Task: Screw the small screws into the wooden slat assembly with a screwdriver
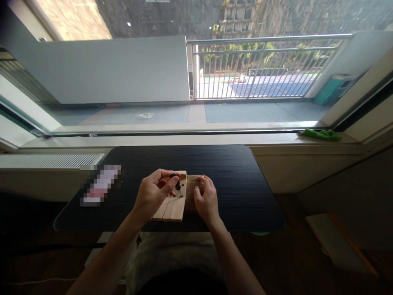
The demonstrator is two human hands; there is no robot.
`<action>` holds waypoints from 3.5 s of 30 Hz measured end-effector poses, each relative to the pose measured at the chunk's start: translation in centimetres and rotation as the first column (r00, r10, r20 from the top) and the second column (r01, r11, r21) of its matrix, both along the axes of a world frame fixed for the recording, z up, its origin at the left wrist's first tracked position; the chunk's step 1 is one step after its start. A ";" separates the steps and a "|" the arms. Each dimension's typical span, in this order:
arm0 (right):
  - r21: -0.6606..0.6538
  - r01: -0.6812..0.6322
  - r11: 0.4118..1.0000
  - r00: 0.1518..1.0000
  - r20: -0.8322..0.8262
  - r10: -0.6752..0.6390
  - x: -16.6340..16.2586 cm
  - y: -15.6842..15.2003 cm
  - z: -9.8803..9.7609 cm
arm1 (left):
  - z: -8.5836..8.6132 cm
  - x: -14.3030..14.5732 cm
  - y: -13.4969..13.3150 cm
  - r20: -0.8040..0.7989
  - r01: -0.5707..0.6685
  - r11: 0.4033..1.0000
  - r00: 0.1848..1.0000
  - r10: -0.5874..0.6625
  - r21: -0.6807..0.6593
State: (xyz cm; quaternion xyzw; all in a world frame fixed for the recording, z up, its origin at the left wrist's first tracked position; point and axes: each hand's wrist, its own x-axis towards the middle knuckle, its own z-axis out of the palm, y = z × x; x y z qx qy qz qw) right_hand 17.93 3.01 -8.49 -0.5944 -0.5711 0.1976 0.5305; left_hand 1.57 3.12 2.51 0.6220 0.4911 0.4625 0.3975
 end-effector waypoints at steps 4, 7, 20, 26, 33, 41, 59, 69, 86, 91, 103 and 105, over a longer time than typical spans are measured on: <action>0.001 0.002 1.000 1.000 0.007 -0.002 0.0 0.0 -0.1 | 0.0 -0.2 -0.1 -0.109 -0.004 0.997 0.994 0.012 0.071; 0.005 0.001 1.000 1.000 0.019 -0.001 0.0 0.0 -0.1 | 0.2 -0.2 -0.2 -0.179 -0.032 0.990 0.982 0.057 0.137; 0.011 -0.005 1.000 0.999 0.042 0.005 0.0 -0.1 0.0 | 0.1 -0.3 -0.3 -0.123 0.087 0.994 0.989 -0.078 0.069; 0.004 0.007 1.000 0.999 0.040 -0.008 0.1 0.0 -0.2 | -0.3 -0.4 -0.1 -0.105 0.131 0.991 0.986 -0.128 0.018; 0.011 0.007 1.000 1.000 0.023 -0.008 0.0 0.0 -0.2 | 0.0 -0.1 0.0 0.032 0.194 0.980 0.981 -0.193 -0.054; 0.013 0.008 1.000 1.000 0.014 -0.008 0.0 0.0 -0.3 | 0.3 -0.1 0.2 0.210 0.277 0.952 0.946 -0.245 -0.134; 0.008 -0.007 1.000 1.000 0.025 0.007 0.1 0.0 -0.3 | 0.0 -0.2 1.0 0.515 0.498 0.815 0.802 -0.303 -0.296; 0.008 -0.005 1.000 1.000 0.014 0.005 0.0 -0.1 -0.2 | -0.3 -0.2 1.3 0.521 0.544 0.801 0.773 -0.362 -0.250; -0.001 -0.010 1.000 1.000 0.022 0.010 0.0 -0.1 0.0 | -0.3 0.1 1.4 0.311 0.408 0.885 0.890 -0.333 -0.222; -0.010 -0.007 1.000 1.000 0.019 0.007 0.0 -0.1 0.0 | -0.5 0.2 1.1 0.320 0.356 0.918 0.903 -0.289 -0.176; 0.010 0.000 1.000 1.000 -0.008 0.001 -0.1 -0.1 0.1 | -0.3 0.2 0.5 0.177 0.154 0.984 0.975 -0.136 -0.091; 0.012 -0.001 1.000 1.000 -0.008 0.001 -0.1 -0.1 0.1 | -0.2 0.1 0.5 0.108 0.140 0.989 0.985 -0.135 -0.041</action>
